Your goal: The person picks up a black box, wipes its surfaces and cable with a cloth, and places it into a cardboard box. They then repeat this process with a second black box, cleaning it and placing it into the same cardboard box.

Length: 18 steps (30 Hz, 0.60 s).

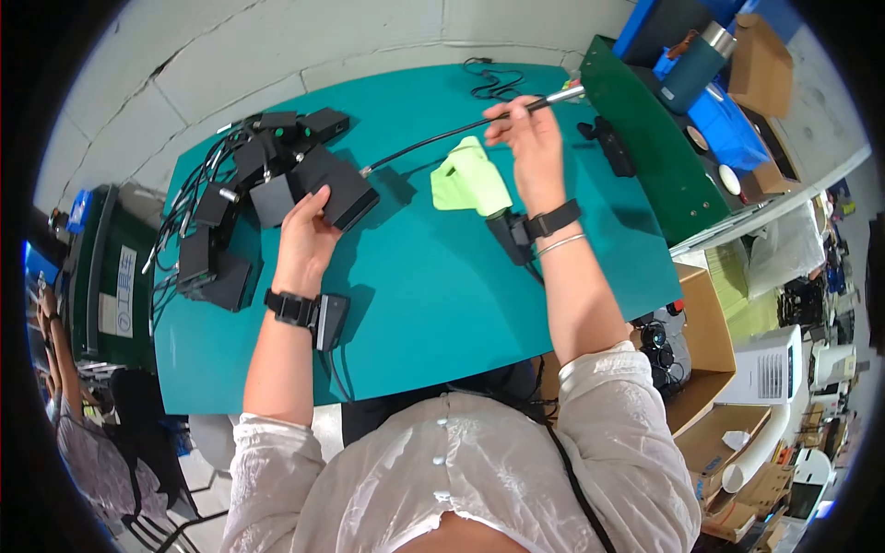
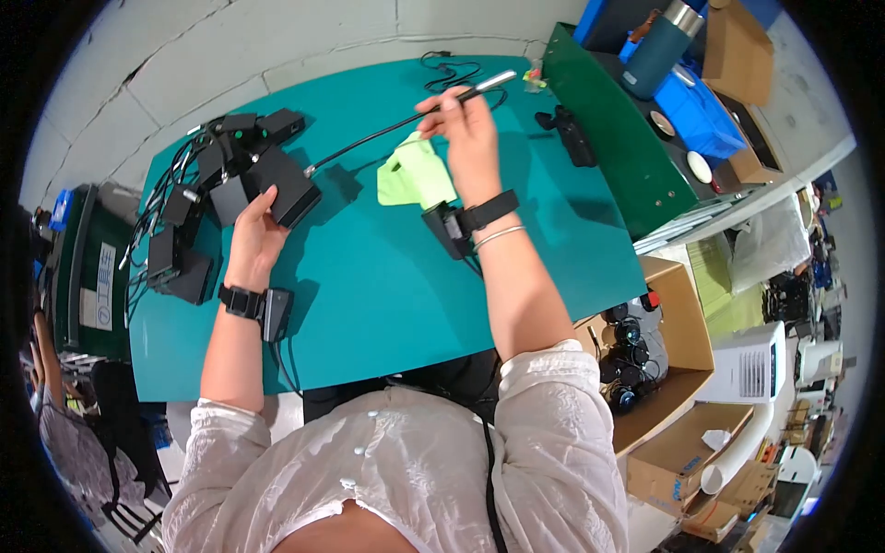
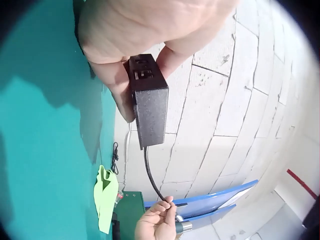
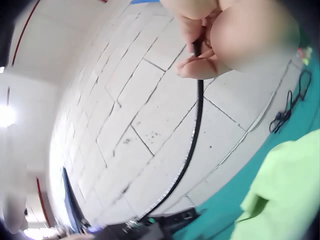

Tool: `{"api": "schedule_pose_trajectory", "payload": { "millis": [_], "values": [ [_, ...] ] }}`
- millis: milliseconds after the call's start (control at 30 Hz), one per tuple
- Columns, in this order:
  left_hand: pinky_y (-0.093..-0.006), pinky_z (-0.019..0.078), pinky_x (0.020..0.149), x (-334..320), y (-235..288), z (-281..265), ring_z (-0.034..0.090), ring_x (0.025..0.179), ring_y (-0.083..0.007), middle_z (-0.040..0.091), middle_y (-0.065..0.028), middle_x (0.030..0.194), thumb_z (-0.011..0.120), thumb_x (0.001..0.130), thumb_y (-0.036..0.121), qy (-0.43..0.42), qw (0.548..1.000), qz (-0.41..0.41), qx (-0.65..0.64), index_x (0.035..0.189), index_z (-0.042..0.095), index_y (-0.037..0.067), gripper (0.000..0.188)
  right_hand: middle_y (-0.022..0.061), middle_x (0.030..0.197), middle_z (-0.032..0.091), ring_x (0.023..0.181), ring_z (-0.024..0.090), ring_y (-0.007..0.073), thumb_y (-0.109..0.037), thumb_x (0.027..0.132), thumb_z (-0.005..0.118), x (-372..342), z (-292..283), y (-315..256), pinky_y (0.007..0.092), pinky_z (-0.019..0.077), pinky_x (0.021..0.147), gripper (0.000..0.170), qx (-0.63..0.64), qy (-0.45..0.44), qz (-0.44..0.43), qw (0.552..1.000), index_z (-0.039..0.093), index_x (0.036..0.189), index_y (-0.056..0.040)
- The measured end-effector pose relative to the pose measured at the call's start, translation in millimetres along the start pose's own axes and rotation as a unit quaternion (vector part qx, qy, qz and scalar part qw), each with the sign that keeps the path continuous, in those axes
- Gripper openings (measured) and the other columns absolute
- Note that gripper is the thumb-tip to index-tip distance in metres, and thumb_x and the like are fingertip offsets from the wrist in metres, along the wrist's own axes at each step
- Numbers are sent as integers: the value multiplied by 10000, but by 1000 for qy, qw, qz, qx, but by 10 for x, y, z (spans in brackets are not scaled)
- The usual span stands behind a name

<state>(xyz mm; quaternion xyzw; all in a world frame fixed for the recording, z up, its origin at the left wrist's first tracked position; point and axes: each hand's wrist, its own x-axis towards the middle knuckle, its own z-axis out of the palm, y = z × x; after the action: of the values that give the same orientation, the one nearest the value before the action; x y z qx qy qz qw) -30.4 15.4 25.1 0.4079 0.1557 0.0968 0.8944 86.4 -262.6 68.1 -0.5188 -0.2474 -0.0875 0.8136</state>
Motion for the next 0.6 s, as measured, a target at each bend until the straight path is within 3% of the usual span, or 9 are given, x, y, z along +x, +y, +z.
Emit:
{"api": "schedule_pose_trajectory", "payload": {
  "millis": [133, 300, 600],
  "values": [
    [-328, 490, 763, -75, 5, 74, 601, 899, -158, 620, -52, 1004, 628, 900, 108, 0, 1000, 9, 19, 1057, 603, 29, 178, 125, 959, 656, 750, 639, 150, -166, 986, 507, -52, 93, -86, 275, 533, 676, 153, -52, -30, -47, 997, 527, 1006, -15],
    [-257, 402, 643, -93, -21, 100, 550, 789, -103, 611, 3, 924, 655, 889, 150, 20, 999, 5, 36, 1011, 617, 81, 145, 105, 953, 679, 754, 654, 149, -166, 963, 555, -109, 136, -94, 271, 540, 679, 171, -110, -31, -67, 991, 583, 992, 0],
    [-282, 418, 695, -168, 3, 181, 572, 848, -115, 634, -28, 989, 645, 894, 147, -1, 999, 7, 39, 1028, 611, 76, 155, 67, 931, 691, 747, 669, 143, -122, 920, 606, -159, 216, -88, 259, 548, 664, 128, -176, -28, -96, 979, 643, 929, 1]
  ]
}}
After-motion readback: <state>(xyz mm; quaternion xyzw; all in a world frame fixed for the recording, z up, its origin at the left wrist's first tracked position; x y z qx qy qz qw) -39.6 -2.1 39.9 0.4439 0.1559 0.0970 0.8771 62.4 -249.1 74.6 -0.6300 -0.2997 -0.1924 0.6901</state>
